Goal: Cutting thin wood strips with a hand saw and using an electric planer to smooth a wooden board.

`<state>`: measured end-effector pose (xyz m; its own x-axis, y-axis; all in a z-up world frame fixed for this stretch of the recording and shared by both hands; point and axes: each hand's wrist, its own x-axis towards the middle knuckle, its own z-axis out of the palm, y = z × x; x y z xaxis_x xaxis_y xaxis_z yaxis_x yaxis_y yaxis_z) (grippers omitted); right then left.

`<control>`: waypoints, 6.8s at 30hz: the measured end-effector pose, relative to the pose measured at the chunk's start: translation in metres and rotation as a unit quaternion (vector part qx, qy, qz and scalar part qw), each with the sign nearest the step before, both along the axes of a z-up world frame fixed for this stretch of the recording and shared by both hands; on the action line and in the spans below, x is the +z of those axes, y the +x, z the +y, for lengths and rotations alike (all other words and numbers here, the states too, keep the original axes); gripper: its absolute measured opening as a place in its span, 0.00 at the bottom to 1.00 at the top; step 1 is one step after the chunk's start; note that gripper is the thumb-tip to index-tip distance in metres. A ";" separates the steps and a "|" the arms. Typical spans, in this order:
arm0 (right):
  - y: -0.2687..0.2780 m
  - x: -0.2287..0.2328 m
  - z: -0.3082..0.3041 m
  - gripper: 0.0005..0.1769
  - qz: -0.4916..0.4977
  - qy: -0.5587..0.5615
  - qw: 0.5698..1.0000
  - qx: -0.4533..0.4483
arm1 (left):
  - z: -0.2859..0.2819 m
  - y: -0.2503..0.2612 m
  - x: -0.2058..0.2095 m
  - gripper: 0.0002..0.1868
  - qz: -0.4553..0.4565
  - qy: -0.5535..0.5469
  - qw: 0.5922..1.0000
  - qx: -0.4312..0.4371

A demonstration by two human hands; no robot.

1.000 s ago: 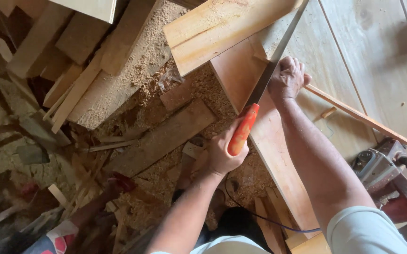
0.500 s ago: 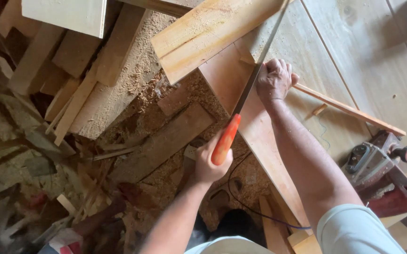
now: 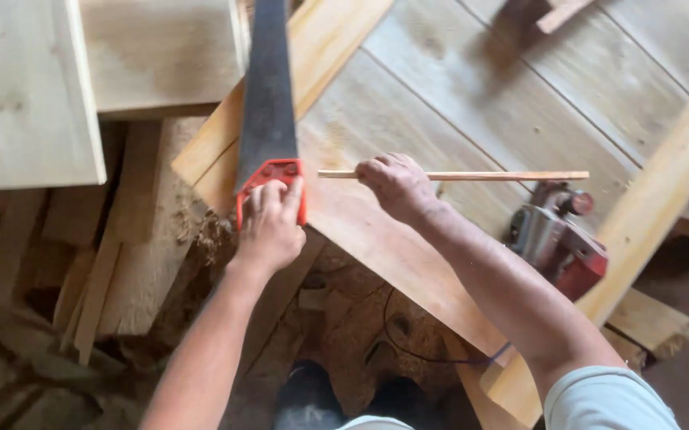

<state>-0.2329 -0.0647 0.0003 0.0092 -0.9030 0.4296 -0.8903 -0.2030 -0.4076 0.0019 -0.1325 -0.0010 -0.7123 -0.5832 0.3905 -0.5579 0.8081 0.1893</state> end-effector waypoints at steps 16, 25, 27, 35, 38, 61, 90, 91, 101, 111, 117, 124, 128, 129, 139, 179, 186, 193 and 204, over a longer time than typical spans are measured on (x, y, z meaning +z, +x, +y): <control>0.034 0.051 0.136 0.04 0.173 0.171 0.948 -0.206 | 0.083 -0.081 0.018 0.15 -0.058 0.094 0.965 -0.237; 0.060 0.091 0.228 0.08 0.002 0.336 0.866 -0.371 | 0.130 -0.109 0.061 0.07 -0.089 0.200 0.865 -0.451; 0.072 0.078 0.249 0.09 -0.032 0.362 0.848 -0.386 | 0.148 -0.107 0.057 0.06 -0.109 0.170 0.862 -0.466; 0.082 0.049 0.274 0.12 -0.104 0.463 0.785 -0.399 | 0.205 -0.086 -0.006 0.05 -0.182 0.108 0.881 -0.423; 0.063 0.046 0.267 0.25 -0.227 0.484 0.701 -0.471 | 0.207 -0.114 -0.031 0.14 -0.080 0.108 0.919 -0.372; -0.010 0.102 0.405 0.11 -0.658 -0.175 0.587 -0.438 | 0.377 -0.156 0.092 0.20 -0.228 0.621 0.655 -0.365; 0.271 -0.060 0.407 0.20 -0.856 -0.191 0.224 -0.425 | 0.259 -0.276 0.046 0.31 0.180 0.763 0.619 0.051; 0.267 -0.063 0.409 0.19 -0.853 -0.185 0.228 -0.432 | 0.258 -0.279 0.045 0.28 0.161 0.746 0.645 0.035; 0.234 -0.026 0.399 0.12 -0.834 -0.072 0.296 -0.460 | 0.261 -0.126 0.100 0.22 -0.085 0.751 0.653 -0.042; 0.262 -0.095 0.378 0.04 -0.814 -0.249 0.339 -0.401 | 0.288 -0.050 0.066 0.22 -0.135 0.756 0.610 -0.195; 0.244 -0.081 0.379 0.04 -0.747 -0.225 0.466 -0.418 | 0.287 -0.031 0.078 0.28 -0.132 0.762 0.599 -0.207; 0.225 -0.048 0.377 0.05 -0.786 -0.105 0.378 -0.479 | 0.291 -0.032 0.069 0.37 -0.123 0.778 0.599 -0.145; 0.249 -0.119 0.367 0.15 -0.840 -0.262 0.133 -0.457 | 0.298 -0.048 0.070 0.38 -0.136 0.761 0.616 -0.151; 0.244 -0.118 0.369 0.14 -0.828 -0.274 0.194 -0.449 | 0.299 -0.051 0.068 0.37 -0.128 0.766 0.610 -0.158; 0.250 -0.107 0.365 0.07 -0.812 -0.236 0.364 -0.390 | 0.321 -0.109 0.024 0.19 -0.029 0.732 0.643 -0.223; 0.267 -0.096 0.376 0.08 -0.749 -0.167 0.434 -0.472 | 0.290 -0.035 0.071 0.33 -0.121 0.768 0.589 -0.220; 0.282 -0.113 0.366 0.07 -0.757 -0.011 0.350 -0.552 | 0.304 -0.058 0.065 0.34 -0.092 0.780 0.596 -0.169; 0.232 -0.049 0.371 0.10 -0.807 -0.090 0.411 -0.415 | 0.330 -0.140 0.067 0.25 -0.105 0.691 0.683 -0.212; 0.297 -0.084 0.385 0.09 -0.877 0.000 0.292 -0.382 | 0.361 -0.316 0.029 0.20 0.022 0.561 0.707 -0.430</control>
